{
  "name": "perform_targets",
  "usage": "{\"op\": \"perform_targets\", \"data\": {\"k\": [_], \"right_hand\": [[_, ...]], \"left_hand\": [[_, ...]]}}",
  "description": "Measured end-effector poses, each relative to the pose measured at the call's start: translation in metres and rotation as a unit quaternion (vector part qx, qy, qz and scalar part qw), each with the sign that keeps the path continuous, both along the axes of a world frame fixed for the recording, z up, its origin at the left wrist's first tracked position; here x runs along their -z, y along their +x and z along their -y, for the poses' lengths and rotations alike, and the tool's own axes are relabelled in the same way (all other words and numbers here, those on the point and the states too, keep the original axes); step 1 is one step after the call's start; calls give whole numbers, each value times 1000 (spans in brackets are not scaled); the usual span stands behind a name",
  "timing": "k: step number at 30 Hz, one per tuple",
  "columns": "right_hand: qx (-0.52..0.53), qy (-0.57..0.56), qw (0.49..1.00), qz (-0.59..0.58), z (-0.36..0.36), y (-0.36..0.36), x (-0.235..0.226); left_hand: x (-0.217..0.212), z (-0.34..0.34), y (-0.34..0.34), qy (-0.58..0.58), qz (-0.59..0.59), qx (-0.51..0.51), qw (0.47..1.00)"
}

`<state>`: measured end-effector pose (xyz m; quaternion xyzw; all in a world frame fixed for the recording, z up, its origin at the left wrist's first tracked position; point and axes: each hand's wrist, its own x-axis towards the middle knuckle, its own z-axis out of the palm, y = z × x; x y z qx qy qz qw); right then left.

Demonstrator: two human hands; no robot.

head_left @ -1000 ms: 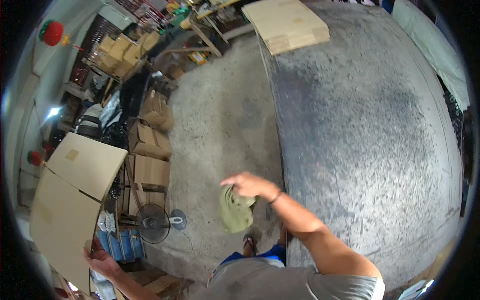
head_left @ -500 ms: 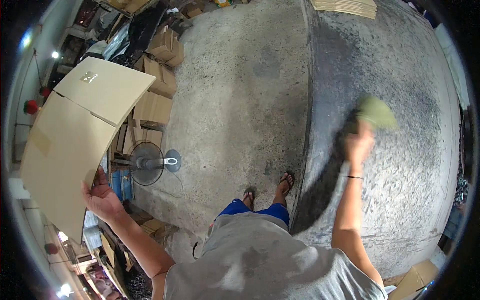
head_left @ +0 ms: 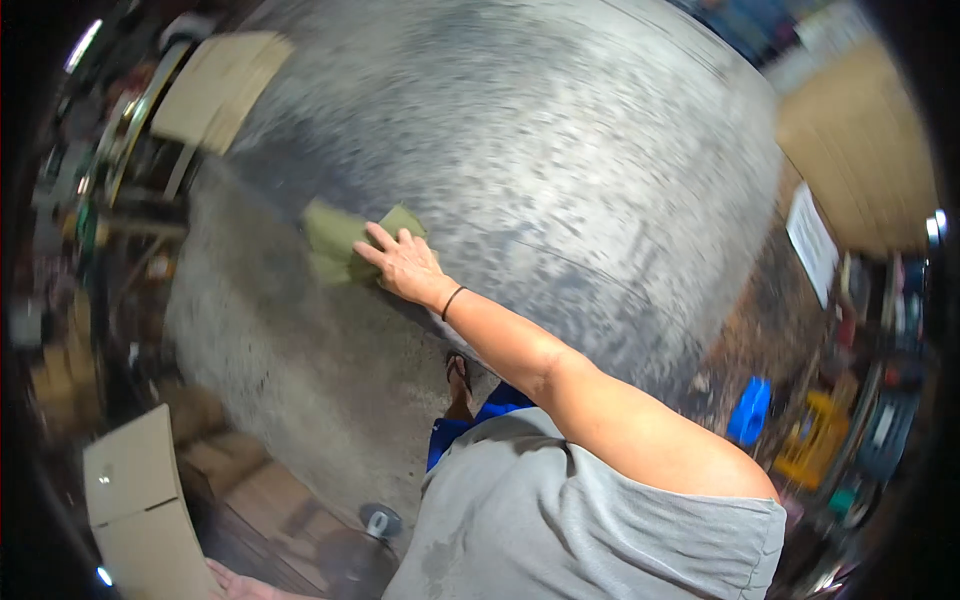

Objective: Organizing cardboard sheets, checking box contents, and tidying a supply storage area.

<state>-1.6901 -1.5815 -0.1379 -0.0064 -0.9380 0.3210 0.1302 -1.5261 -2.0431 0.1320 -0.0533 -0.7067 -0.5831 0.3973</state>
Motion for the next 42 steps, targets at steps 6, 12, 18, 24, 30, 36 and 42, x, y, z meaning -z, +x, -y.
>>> {"op": "perform_targets", "data": {"k": [6, 12, 18, 24, 30, 36, 42], "right_hand": [[259, 92, 959, 61, -72, 189, 40], [609, 97, 750, 239, -26, 445, 10], [929, -229, 234, 175, 187, 724, 6], [968, -149, 72, -189, 251, 668, -66], [732, 49, 675, 76, 179, 568, -66], [486, 67, 869, 67, 119, 522, -53], [653, 33, 753, 77, 46, 713, -1]], "left_hand": [[3, -95, -121, 218, 71, 25, 973], [63, -136, -203, 284, 171, 237, 913], [152, -186, -224, 281, 319, 508, 749], [190, -254, -174, 326, 442, 518, 655], [216, -308, -148, 291, 499, 597, 557], [284, -325, -131, 290, 539, 622, 489], [268, -319, -42, 252, 554, 604, 515]]}}
